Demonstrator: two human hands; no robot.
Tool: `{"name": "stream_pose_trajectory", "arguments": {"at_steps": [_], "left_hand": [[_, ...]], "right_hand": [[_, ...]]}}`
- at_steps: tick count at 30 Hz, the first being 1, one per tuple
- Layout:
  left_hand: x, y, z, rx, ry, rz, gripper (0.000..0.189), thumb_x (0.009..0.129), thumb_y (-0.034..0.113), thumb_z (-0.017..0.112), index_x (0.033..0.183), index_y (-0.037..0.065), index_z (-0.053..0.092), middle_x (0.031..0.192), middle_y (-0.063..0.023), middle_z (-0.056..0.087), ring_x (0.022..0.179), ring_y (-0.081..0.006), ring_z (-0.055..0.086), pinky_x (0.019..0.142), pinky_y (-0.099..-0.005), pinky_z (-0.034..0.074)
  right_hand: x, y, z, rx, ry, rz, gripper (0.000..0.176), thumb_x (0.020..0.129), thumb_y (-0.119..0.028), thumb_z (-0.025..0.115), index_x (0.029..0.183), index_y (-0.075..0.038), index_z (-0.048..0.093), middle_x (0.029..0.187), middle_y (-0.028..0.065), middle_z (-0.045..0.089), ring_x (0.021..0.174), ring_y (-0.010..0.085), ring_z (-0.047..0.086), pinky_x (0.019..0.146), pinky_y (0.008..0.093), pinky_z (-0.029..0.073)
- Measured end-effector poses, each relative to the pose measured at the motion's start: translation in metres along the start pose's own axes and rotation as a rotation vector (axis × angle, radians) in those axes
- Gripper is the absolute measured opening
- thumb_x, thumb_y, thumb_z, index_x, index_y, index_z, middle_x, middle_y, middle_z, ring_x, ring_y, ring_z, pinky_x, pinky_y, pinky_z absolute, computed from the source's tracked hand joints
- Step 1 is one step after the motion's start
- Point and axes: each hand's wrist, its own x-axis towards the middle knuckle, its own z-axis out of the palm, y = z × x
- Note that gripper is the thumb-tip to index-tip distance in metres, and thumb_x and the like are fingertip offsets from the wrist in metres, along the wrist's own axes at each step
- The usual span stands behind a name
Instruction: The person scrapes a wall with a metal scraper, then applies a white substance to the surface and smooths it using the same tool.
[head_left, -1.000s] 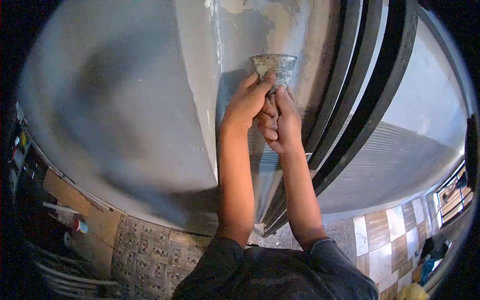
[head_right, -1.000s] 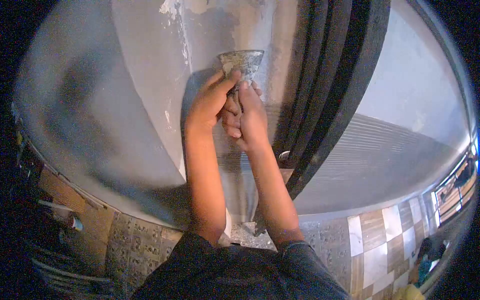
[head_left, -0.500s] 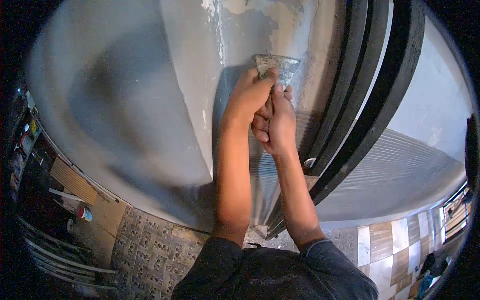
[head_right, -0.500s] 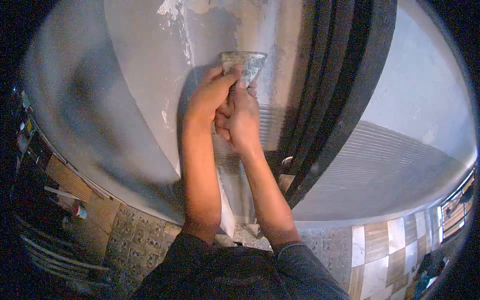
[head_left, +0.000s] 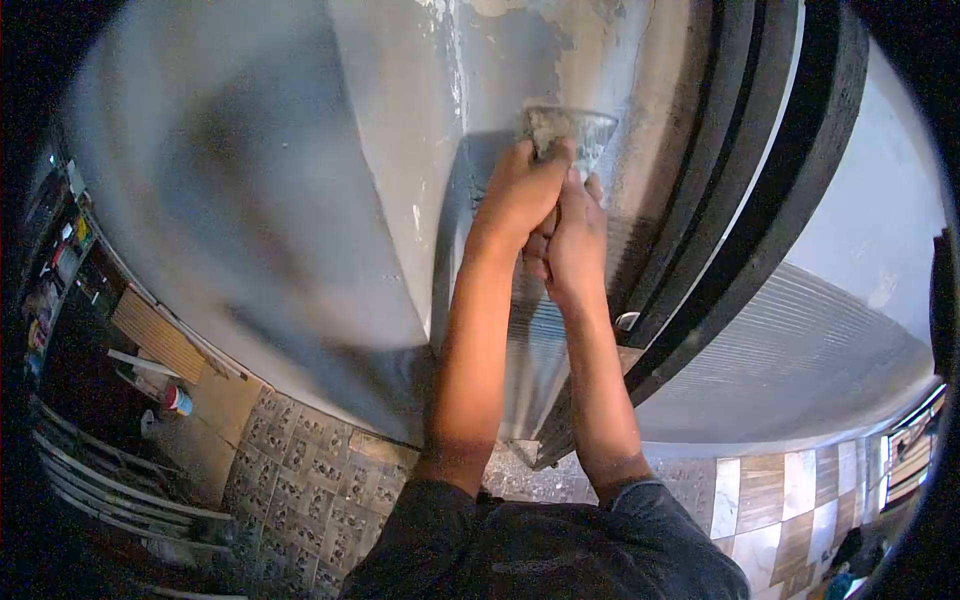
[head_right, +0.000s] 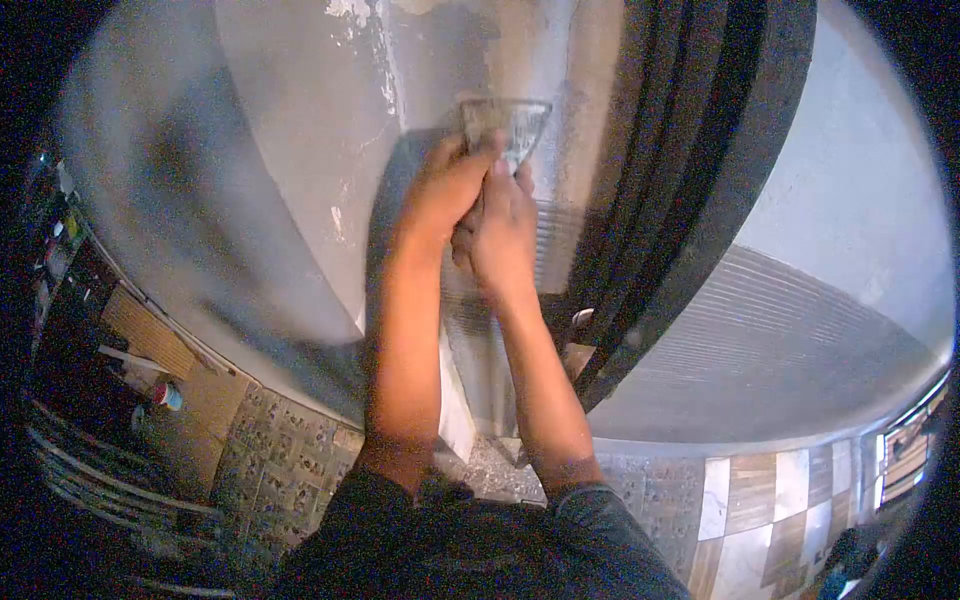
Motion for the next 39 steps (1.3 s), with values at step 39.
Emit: {"name": "stream_pose_trajectory", "arguments": {"at_steps": [39], "left_hand": [[-0.007, 0.052, 0.000, 0.202, 0.008, -0.155, 0.033, 0.089, 0.028, 0.050, 0.102, 0.000, 0.059, 0.093, -0.0151, 0.064, 0.080, -0.0237, 0.061, 0.070, -0.0375, 0.048]], "right_hand": [[0.018, -0.013, 0.010, 0.238, -0.118, 0.082, 0.032, 0.095, -0.036, 0.036, 0.072, -0.015, 0.039, 0.051, -0.0043, 0.036, 0.034, 0.0054, 0.029, 0.027, 0.0208, 0.019]]}}
